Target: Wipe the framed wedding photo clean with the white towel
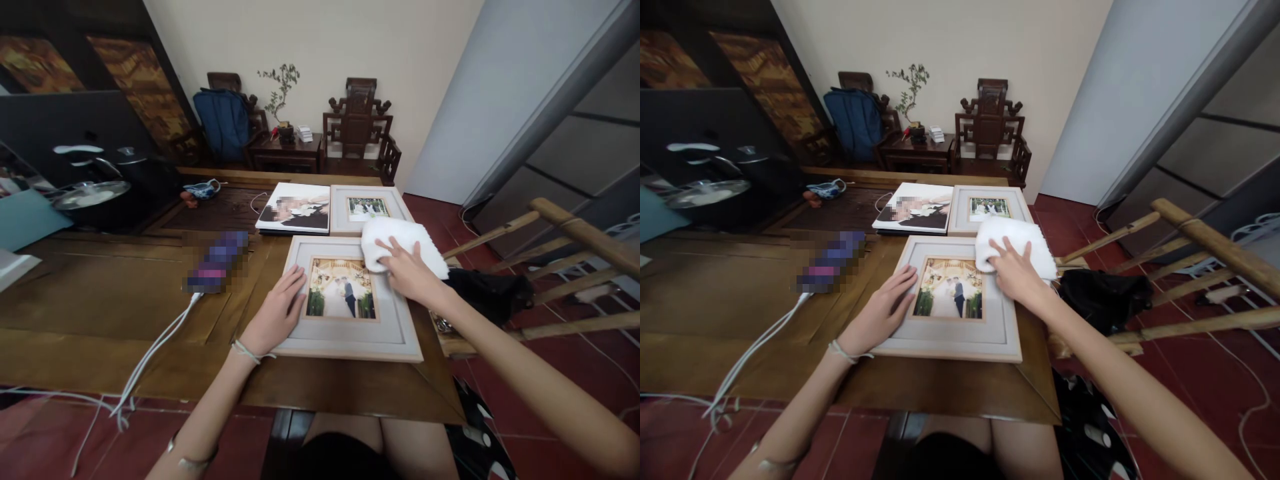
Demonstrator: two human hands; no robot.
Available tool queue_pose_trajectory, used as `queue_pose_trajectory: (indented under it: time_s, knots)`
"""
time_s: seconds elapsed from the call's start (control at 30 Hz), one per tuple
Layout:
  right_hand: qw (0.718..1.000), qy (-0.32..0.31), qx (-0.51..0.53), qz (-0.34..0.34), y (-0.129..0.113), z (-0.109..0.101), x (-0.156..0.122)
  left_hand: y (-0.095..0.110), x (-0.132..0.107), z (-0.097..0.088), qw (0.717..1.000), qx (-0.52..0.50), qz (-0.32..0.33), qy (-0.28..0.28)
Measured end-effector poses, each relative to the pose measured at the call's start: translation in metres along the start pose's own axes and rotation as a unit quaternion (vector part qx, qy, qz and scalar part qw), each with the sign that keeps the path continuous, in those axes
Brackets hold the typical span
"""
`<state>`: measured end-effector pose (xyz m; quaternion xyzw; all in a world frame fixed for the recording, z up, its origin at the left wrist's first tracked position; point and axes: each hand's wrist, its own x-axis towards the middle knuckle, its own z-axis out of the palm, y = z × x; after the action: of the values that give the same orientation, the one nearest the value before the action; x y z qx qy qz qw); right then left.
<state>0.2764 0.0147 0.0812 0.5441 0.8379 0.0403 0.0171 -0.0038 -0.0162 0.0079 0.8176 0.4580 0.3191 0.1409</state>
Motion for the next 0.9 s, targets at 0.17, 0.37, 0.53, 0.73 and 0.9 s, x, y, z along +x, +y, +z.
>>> queue_pose_trajectory:
  time_s: [0.17, 0.37, 0.53, 0.73, 0.9]
  knots:
    - [0.992, 0.091, 0.001, -0.082, -0.031, -0.002, 0.047, 0.000, 0.000, 0.000, 1.000, 0.004, -0.007, -0.007]
    - [0.966, 0.116, -0.046, -0.225, -0.083, 0.017, 0.095, 0.000, 0.000, -0.001, 1.000, -0.011, -0.011, 0.002]
    - [0.984, 0.085, -0.062, -0.147, -0.059, 0.017, 0.083, 0.000, 0.000, -0.001, 1.000, -0.018, -0.018, 0.004]
    - [0.991, 0.015, -0.112, -0.069, -0.003, 0.002, 0.033, -0.002, 0.001, 0.000, 0.998, -0.047, -0.029, 0.015]
    - [0.991, -0.033, -0.072, -0.106, -0.007, -0.004, -0.029, -0.006, 0.001, 0.000, 0.998, -0.060, -0.005, 0.026]
